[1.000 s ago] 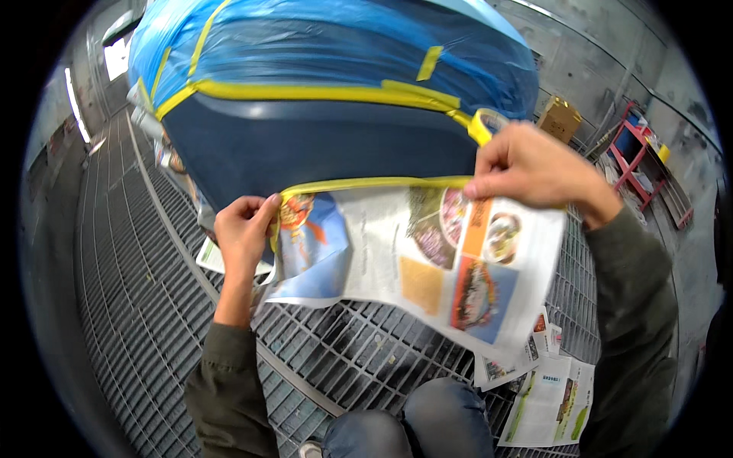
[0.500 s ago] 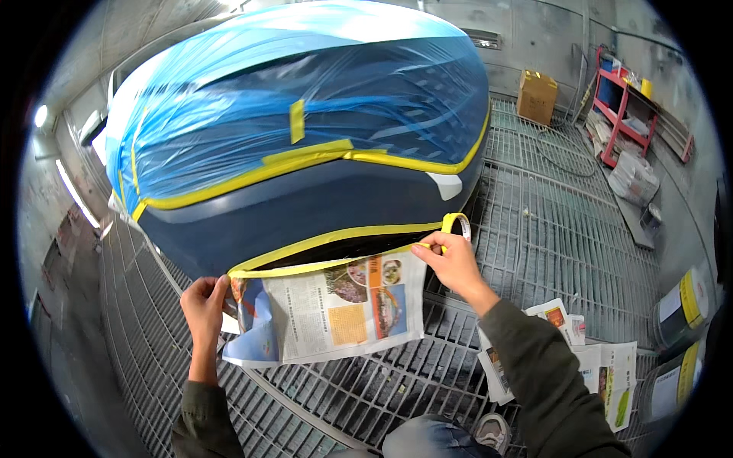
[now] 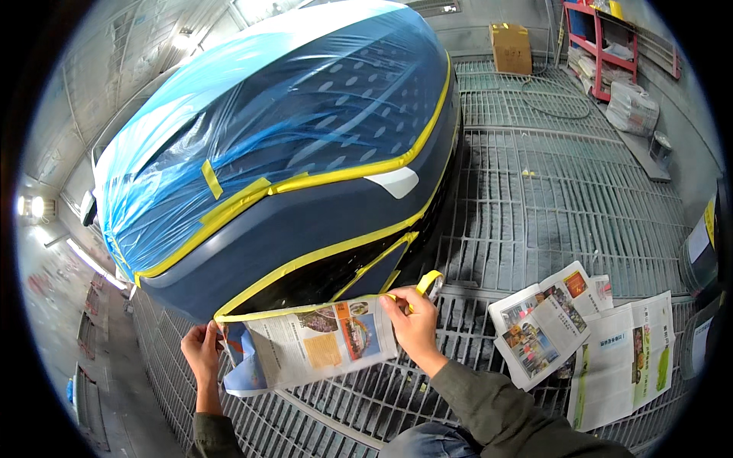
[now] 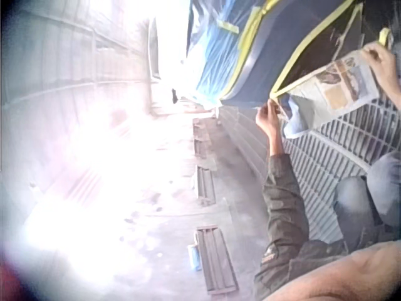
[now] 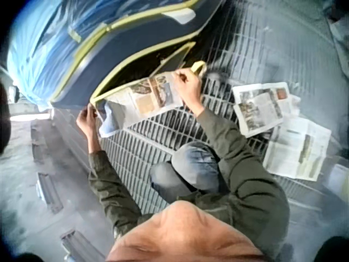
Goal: The person applies yellow masking tape along the edges of a car bumper to secure newspaper sheets as a protective mask. They smooth the tape and paper against the bumper surface, then continue applying additional tape strips to cover the remaining edges.
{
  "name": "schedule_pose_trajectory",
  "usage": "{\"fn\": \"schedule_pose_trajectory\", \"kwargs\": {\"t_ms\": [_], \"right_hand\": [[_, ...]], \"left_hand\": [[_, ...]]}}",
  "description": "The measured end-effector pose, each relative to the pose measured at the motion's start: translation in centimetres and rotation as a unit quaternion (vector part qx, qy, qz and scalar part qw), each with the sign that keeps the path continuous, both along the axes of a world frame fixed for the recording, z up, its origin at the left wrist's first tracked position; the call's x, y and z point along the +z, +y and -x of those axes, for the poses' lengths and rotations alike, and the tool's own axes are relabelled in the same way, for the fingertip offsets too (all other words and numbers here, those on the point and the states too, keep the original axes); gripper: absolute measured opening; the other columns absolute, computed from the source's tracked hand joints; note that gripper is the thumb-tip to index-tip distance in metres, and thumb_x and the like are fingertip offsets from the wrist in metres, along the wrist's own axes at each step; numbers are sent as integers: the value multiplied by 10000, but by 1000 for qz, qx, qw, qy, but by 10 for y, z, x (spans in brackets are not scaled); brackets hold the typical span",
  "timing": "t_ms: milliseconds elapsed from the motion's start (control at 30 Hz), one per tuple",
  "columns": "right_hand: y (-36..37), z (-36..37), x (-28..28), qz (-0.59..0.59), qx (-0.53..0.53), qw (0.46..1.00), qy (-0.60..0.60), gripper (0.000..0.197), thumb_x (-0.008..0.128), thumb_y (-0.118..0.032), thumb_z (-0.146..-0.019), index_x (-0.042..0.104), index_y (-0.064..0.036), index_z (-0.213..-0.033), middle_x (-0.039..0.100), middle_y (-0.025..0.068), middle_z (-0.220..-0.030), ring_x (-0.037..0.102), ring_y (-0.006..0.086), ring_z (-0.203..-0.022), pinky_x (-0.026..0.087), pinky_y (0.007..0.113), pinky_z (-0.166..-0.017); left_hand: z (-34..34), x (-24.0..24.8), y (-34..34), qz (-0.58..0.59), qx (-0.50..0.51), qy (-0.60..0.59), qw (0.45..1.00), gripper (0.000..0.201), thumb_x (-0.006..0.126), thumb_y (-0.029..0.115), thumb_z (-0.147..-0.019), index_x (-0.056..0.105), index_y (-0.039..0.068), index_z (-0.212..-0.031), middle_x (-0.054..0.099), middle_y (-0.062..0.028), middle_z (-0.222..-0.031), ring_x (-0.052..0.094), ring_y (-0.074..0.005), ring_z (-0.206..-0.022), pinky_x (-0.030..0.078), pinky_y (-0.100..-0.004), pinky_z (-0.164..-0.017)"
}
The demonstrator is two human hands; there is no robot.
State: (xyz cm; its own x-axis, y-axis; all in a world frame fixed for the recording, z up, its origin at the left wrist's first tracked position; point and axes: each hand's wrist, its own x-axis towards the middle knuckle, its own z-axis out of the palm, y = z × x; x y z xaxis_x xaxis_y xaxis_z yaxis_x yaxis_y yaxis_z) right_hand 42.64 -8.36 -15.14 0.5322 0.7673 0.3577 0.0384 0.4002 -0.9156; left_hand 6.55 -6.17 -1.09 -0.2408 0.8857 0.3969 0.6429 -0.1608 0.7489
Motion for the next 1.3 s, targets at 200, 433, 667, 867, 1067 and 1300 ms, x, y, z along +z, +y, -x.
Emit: {"fn": "schedule_pose_trajectory", "kwargs": {"t_ms": [200,433,667,867,1067,1300], "right_hand": [[-29,-11,34,-106,4,988,-115,120,759,-63,-780,653,-37,-832,643,76,-791,612,227,-759,477,339,-694],[-92,-28,171,-230,66,878,-414,230,783,-50,-686,618,-109,-834,594,19,-798,547,205,-707,430,347,-660],[-153,30,255,-247,194,734,-602,188,756,-37,-691,653,-96,-837,621,52,-836,575,256,-729,469,360,-619],[-191,68,262,-260,240,698,-623,209,749,-61,-697,629,-126,-856,593,3,-843,545,207,-742,458,333,-612],[-211,78,284,-199,292,647,-676,255,760,-57,-624,616,-140,-818,546,2,-781,472,189,-615,380,329,-545],[-222,53,281,-215,207,774,-559,243,768,-201,-662,548,-128,-732,538,36,-775,466,191,-727,389,418,-723]], "left_hand": [[18,-5,-5,-16,37,31,999,255,656,178,-921,664,-42,-793,621,-34,-623,532,-64,-524,417,-217,-482],[-7,3,-20,-113,-14,33,993,197,761,73,-800,683,19,-972,656,-35,-815,583,-89,-696,480,-240,-600],[-1,20,-52,-149,-111,97,978,540,759,29,-734,592,77,-1246,557,-72,-1165,542,-165,-928,485,-290,-787],[13,2,-56,-205,-153,123,959,421,775,134,-741,644,92,-1138,571,-91,-1219,517,-284,-1133,456,-382,-919],[20,-33,-66,-256,-212,161,929,222,736,152,-774,681,120,-987,651,-38,-1111,576,-271,-1089,470,-403,-900],[21,-47,-129,-263,-204,77,940,123,716,87,-786,627,102,-869,700,-38,-1009,667,-218,-984,447,-422,-1010]]}}
